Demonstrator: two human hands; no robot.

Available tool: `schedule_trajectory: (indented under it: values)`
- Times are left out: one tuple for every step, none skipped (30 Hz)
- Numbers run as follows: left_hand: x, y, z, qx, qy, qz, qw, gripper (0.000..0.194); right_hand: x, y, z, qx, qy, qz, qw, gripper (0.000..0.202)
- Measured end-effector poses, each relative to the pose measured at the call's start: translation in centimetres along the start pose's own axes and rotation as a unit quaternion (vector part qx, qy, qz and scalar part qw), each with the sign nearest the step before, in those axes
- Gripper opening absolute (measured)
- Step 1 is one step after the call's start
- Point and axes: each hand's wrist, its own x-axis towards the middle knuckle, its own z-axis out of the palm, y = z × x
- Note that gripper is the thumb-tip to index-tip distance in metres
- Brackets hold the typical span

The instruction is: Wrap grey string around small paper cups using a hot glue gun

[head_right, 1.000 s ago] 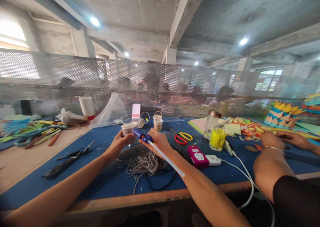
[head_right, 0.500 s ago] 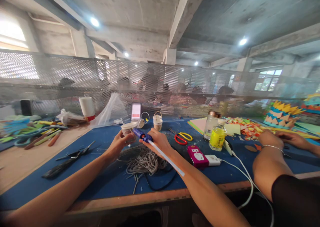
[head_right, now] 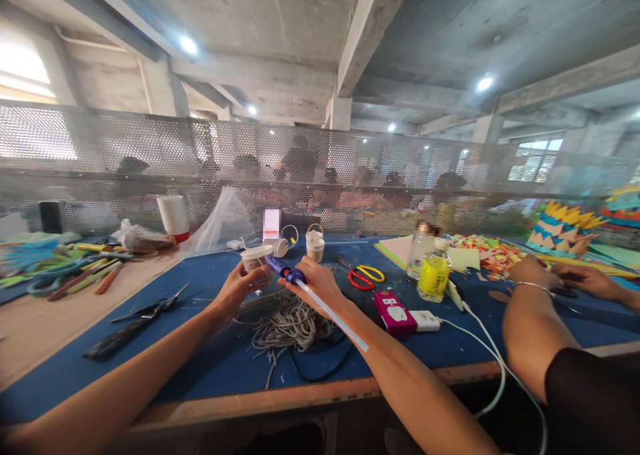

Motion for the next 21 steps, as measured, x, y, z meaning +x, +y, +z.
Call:
schedule_trajectory:
  values:
    - [-0.04, 0.04, 0.01, 0.001, 0.000, 0.000, 1.000, 0.069, 0.00, 0.04, 0.01, 0.003, 0.000, -0.001, 1.000, 0.034]
    - [-0.08, 0.06, 0.01, 0.002, -0.001, 0.001, 1.000, 0.069, 0.00, 0.08, 0.01, 0.006, 0.001, -0.002, 1.000, 0.034]
    - [-0.10, 0.08, 0.02, 0.002, 0.000, 0.001, 1.000, 0.069, -0.01, 0.10, 0.01, 0.009, 0.001, -0.002, 1.000, 0.034]
    - [-0.11, 0.07, 0.01, 0.002, 0.000, 0.002, 1.000, 0.069, -0.01, 0.12, 0.00, 0.011, 0.002, -0.003, 1.000, 0.034]
    - [-0.10, 0.04, 0.00, -0.001, -0.001, 0.003, 1.000, 0.069, -0.02, 0.13, 0.00, 0.012, 0.003, -0.002, 1.000, 0.034]
    - [-0.07, -0.01, -0.02, -0.004, -0.002, 0.004, 1.000, 0.068, -0.02, 0.15, -0.01, 0.012, 0.004, -0.002, 1.000, 0.034]
    - [-0.02, -0.07, -0.05, -0.008, -0.001, 0.003, 1.000, 0.068, -0.03, 0.16, 0.00, 0.013, 0.005, -0.002, 1.000, 0.035]
    - [0.05, -0.15, -0.08, -0.012, 0.000, 0.002, 1.000, 0.068, -0.04, 0.19, 0.00, 0.013, 0.006, -0.003, 1.000, 0.035]
    - [0.13, -0.24, -0.12, -0.014, 0.002, 0.001, 1.000, 0.068, -0.05, 0.22, 0.01, 0.013, 0.006, -0.004, 1.000, 0.035]
    - [0.20, -0.31, -0.16, -0.016, 0.003, 0.000, 1.000, 0.068, -0.06, 0.26, 0.02, 0.013, 0.006, -0.003, 1.000, 0.035]
    - [0.27, -0.38, -0.20, -0.017, 0.004, 0.000, 1.000, 0.068, -0.06, 0.29, 0.03, 0.013, 0.006, -0.002, 1.000, 0.035]
    - [0.32, -0.42, -0.23, -0.017, 0.004, 0.001, 1.000, 0.068, -0.06, 0.30, 0.03, 0.014, 0.006, -0.001, 1.000, 0.036]
    - [0.36, -0.44, -0.26, -0.017, 0.004, 0.001, 1.000, 0.068, -0.05, 0.31, 0.03, 0.015, 0.006, 0.001, 1.000, 0.036]
    - [0.37, -0.44, -0.27, -0.016, 0.002, 0.002, 1.000, 0.069, -0.04, 0.30, 0.01, 0.017, 0.006, 0.002, 1.000, 0.036]
    - [0.37, -0.42, -0.29, -0.014, 0.002, 0.002, 1.000, 0.069, -0.02, 0.28, -0.01, 0.019, 0.005, 0.003, 1.000, 0.036]
    - [0.35, -0.39, -0.29, -0.013, 0.000, 0.002, 1.000, 0.069, 0.00, 0.25, -0.03, 0.020, 0.004, 0.004, 1.000, 0.037]
    - [0.32, -0.36, -0.29, -0.013, -0.001, 0.000, 1.000, 0.069, 0.02, 0.22, -0.05, 0.020, 0.003, 0.005, 1.000, 0.037]
    - [0.29, -0.32, -0.29, -0.014, -0.003, 0.000, 1.000, 0.069, 0.04, 0.20, -0.07, 0.020, 0.003, 0.006, 1.000, 0.038]
    - [0.26, -0.30, -0.28, -0.016, -0.004, -0.001, 1.000, 0.068, 0.05, 0.20, -0.08, 0.019, 0.004, 0.006, 1.000, 0.038]
    - [0.23, -0.28, -0.28, -0.018, -0.004, -0.002, 1.000, 0.068, 0.06, 0.21, -0.07, 0.019, 0.005, 0.006, 1.000, 0.038]
    - [0.22, -0.28, -0.27, -0.021, -0.004, -0.001, 1.000, 0.068, 0.06, 0.25, -0.04, 0.019, 0.006, 0.007, 1.000, 0.038]
